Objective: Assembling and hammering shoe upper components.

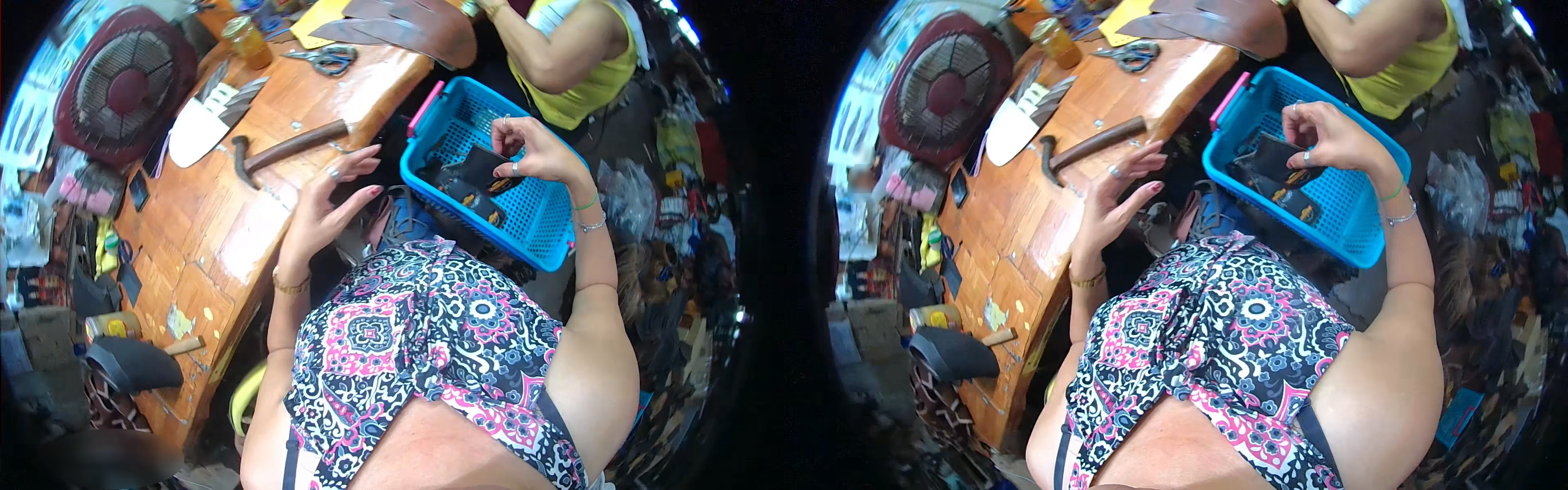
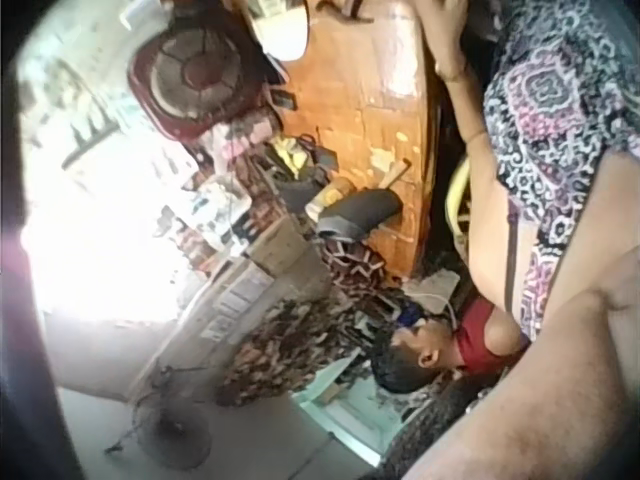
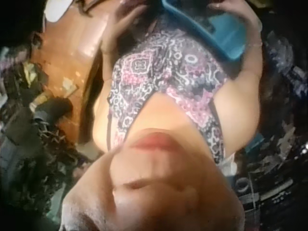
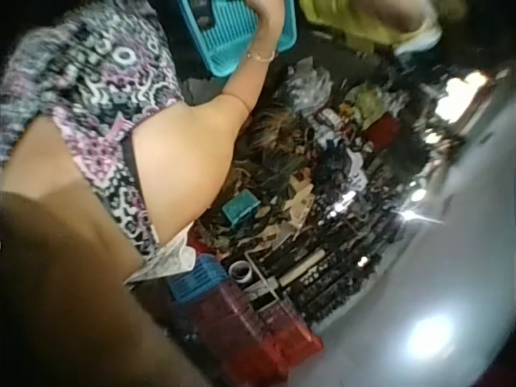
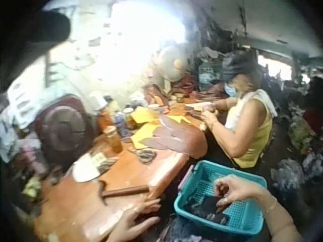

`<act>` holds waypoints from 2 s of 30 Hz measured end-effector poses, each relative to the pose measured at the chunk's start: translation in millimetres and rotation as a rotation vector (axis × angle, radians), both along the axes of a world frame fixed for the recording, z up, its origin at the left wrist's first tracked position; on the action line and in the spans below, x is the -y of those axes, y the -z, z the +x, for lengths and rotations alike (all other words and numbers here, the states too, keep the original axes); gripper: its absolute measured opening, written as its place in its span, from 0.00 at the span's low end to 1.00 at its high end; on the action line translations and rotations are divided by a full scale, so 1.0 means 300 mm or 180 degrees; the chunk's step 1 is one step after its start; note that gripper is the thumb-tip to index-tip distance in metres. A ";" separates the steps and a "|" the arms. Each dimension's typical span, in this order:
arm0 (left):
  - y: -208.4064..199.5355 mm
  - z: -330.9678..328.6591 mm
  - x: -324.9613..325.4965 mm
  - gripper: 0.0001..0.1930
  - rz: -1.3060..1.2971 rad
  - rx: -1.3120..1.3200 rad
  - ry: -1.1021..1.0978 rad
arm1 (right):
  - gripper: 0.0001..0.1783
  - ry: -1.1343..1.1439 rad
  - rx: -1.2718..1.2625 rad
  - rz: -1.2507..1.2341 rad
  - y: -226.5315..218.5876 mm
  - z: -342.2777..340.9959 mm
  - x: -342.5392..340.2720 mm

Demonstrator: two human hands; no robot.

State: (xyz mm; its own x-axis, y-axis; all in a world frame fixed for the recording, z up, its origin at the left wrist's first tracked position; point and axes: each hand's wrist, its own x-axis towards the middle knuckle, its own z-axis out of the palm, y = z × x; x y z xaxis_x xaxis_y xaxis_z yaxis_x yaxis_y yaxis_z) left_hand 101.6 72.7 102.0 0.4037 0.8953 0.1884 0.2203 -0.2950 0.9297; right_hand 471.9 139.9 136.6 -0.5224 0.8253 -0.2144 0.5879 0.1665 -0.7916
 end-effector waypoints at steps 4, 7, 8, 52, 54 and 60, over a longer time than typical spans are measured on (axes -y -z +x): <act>-0.020 0.026 0.009 0.30 0.0385 -0.0002 -0.0171 | 0.18 -0.0884 -0.0505 0.0060 -0.087 -0.222 -0.045; -0.008 -0.017 0.033 0.22 0.0326 0.0292 -0.0493 | 0.18 -0.1339 -0.0477 0.0003 -0.138 -0.387 -0.074; -0.018 -0.041 0.049 0.16 0.0179 0.0307 -0.0634 | 0.18 -0.1438 -0.0456 0.0012 -0.148 -0.436 -0.084; 0.055 -0.355 0.260 0.18 -0.0703 0.3434 -0.1431 | 0.18 0.0675 0.1849 0.3746 -0.014 -0.401 -0.548; 0.050 -0.365 0.245 0.17 -0.0649 0.3474 -0.1322 | 0.20 0.0552 0.1758 0.3871 -0.014 -0.415 -0.546; 0.045 -0.413 0.239 0.15 -0.0116 0.3153 -0.1877 | 0.25 0.0380 0.0846 0.3229 -0.191 -0.479 -0.293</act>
